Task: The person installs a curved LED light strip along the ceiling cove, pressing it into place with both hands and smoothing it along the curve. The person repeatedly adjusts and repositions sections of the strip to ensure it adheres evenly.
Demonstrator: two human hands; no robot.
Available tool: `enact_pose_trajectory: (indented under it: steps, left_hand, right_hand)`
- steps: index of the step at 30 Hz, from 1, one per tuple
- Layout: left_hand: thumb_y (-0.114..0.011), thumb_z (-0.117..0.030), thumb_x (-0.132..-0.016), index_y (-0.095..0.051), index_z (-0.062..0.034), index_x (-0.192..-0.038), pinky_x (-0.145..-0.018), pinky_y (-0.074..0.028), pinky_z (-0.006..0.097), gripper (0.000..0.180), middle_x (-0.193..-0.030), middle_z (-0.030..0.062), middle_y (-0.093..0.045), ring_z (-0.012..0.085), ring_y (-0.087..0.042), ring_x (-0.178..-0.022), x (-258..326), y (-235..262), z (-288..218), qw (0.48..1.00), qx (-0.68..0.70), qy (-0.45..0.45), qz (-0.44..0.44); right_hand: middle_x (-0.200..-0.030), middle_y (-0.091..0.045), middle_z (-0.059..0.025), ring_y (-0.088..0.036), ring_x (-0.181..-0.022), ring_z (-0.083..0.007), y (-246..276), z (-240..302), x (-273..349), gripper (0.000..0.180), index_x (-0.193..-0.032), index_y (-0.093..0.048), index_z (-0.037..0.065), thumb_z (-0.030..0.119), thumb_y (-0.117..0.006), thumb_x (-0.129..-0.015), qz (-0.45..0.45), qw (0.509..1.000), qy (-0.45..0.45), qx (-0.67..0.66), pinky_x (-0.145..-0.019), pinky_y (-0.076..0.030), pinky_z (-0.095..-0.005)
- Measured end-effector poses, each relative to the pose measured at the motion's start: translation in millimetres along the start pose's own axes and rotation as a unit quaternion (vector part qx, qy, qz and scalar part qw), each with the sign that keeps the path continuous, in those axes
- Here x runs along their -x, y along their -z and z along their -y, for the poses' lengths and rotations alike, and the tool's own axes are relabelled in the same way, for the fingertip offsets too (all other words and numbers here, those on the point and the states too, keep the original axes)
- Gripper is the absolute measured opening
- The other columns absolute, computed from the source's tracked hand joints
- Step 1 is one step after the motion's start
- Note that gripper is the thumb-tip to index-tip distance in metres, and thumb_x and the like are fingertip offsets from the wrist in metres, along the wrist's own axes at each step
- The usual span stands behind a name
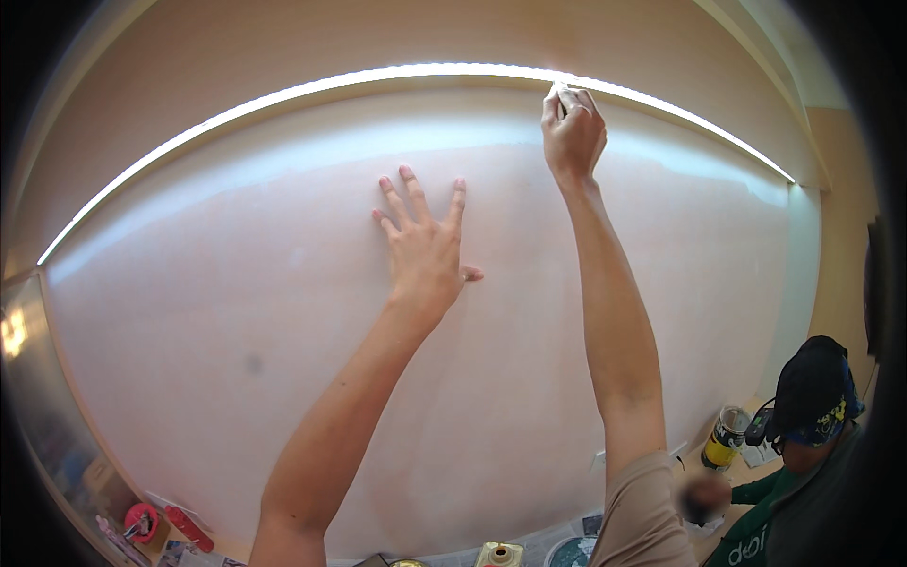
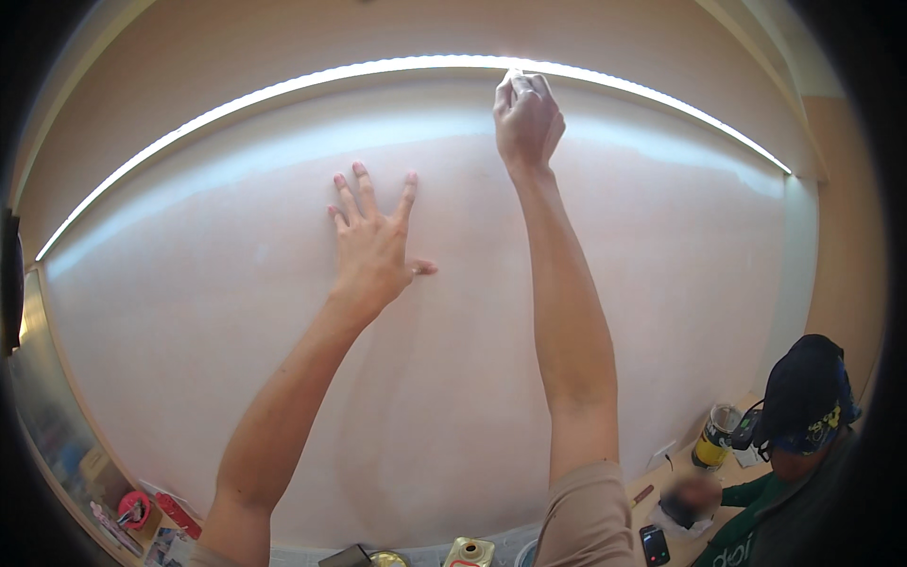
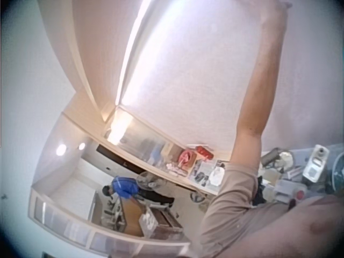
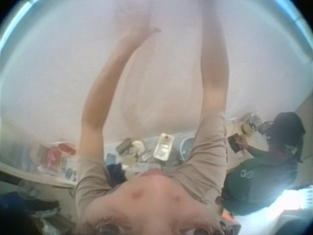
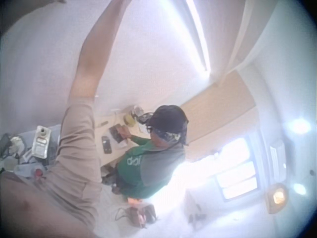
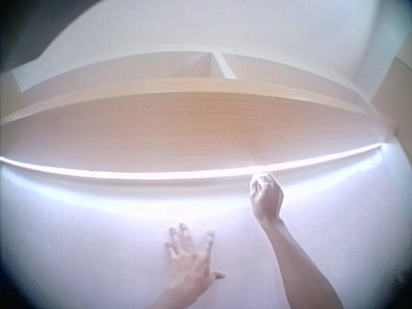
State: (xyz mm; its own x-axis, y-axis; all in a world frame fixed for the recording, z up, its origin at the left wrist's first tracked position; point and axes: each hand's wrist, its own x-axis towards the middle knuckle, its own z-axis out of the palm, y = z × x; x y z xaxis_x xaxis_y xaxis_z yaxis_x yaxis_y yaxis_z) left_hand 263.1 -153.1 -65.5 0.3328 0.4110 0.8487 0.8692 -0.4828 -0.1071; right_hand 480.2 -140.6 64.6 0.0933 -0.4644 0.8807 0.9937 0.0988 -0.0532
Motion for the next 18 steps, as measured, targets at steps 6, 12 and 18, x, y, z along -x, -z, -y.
enact_pose_trajectory:
  steps: [6, 12, 18]
  left_hand:
    - [-0.092, -0.051, -0.067, -0.025, -0.0255, -0.164, -0.116, -0.029, 0.069, 0.121, -0.163, 0.0396, -0.006, 0.0619, -0.012, -0.15, 8, 9, 2, 1.0, 0.002, -0.007, -0.012]
    - [-0.089, -0.057, -0.067, -0.03, -0.0238, -0.163, -0.113, -0.033, 0.069, 0.118, -0.162, 0.0408, -0.013, 0.0618, -0.018, -0.148, 16, 16, -3, 0.999, -0.012, -0.023, -0.045]
    - [-0.093, -0.048, -0.066, -0.027, -0.0225, -0.164, -0.116, -0.028, 0.071, 0.12, -0.163, 0.0402, -0.007, 0.0628, -0.012, -0.149, 19, 23, -2, 0.999, 0.018, -0.013, -0.025]
  right_hand:
    - [-0.105, -0.073, -0.007, -0.072, -0.086, -0.0279, 6, 21, 2, 0.017, -0.103, -0.077, 0.008, 0.018, -0.065, -0.097, 0.008, 1.0, 0.023, -0.012, -0.074, -0.058, -0.0394]
    - [-0.101, -0.074, -0.0086, -0.072, -0.089, -0.0295, 19, 34, -3, 0.021, -0.107, -0.078, 0.005, 0.017, -0.063, -0.098, 0.006, 0.999, 0.038, 0.001, -0.077, -0.057, -0.0404]
    - [-0.103, -0.072, -0.0084, -0.072, -0.086, -0.03, 23, 54, -1, 0.02, -0.106, -0.077, 0.007, 0.019, -0.064, -0.098, 0.037, 0.998, 0.044, 0.024, -0.074, -0.058, -0.0419]
